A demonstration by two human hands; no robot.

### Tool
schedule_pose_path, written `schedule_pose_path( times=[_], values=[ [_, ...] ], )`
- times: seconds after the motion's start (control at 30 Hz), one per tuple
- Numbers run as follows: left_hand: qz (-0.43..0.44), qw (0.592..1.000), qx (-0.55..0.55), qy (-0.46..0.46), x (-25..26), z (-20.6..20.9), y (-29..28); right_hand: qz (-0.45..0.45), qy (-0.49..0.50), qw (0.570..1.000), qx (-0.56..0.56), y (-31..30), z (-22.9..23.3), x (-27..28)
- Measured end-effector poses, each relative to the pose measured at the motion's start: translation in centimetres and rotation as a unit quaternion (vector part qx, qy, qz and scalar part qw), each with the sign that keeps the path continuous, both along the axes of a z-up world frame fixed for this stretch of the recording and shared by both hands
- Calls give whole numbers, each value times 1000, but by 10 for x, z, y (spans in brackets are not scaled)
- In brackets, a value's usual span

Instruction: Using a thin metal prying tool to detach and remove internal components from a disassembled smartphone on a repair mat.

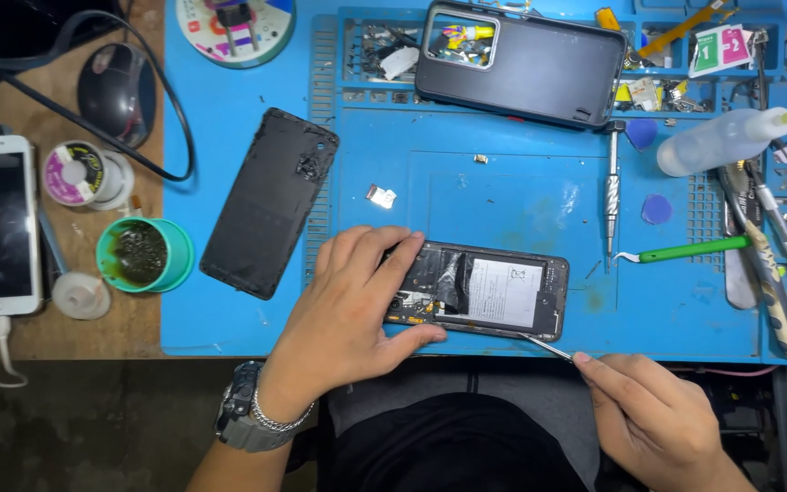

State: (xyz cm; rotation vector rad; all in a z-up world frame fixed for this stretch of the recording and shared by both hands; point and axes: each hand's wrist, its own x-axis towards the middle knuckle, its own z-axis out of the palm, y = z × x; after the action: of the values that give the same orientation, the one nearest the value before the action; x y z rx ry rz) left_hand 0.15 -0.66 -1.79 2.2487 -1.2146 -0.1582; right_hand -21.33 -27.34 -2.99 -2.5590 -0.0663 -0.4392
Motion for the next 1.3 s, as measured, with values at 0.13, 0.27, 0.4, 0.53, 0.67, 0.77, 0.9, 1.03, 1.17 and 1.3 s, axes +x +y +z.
schedule_pose_path(
  times=[0.13, 0.27, 0.4, 0.53, 0.67, 0.77, 0.9, 1.03, 1.17, 1.3],
  values=[
    [-1, 1000, 4, 2, 0, 0, 0, -27, 4, 999, 43, 3, 4, -1],
    [-4, 1000, 6, 5, 2, 0, -1, -67, -20, 994, 86, 5, -5, -10],
    [-2, 1000, 10, 1, 2, 0, -1, -112, -11, 992, 62, -1, -4, -15],
    [2, 1000, 6, 6, 2, -1, -1, 3, 14, 1000, -20, -10, -1, -11],
    [1, 1000, 8, 1, 1, -2, 0, 6, 46, 998, -46, -12, 10, -9],
    [2, 1000, 10, 1, 2, -2, -1, 13, 41, 997, -65, -17, 9, -7],
    [4, 1000, 12, 5, 2, -2, -1, 35, 55, 994, -85, -20, 16, -4],
    [2, 1000, 17, 5, 2, -2, -1, 48, 97, 988, -107, -24, 27, -3],
    [3, 1000, 14, 3, 2, -2, -2, 106, 78, 973, -187, -28, 23, -4],
    [3, 1000, 13, 2, 2, -2, -2, 130, 45, 975, -174, -22, 19, 1]
  ],
)
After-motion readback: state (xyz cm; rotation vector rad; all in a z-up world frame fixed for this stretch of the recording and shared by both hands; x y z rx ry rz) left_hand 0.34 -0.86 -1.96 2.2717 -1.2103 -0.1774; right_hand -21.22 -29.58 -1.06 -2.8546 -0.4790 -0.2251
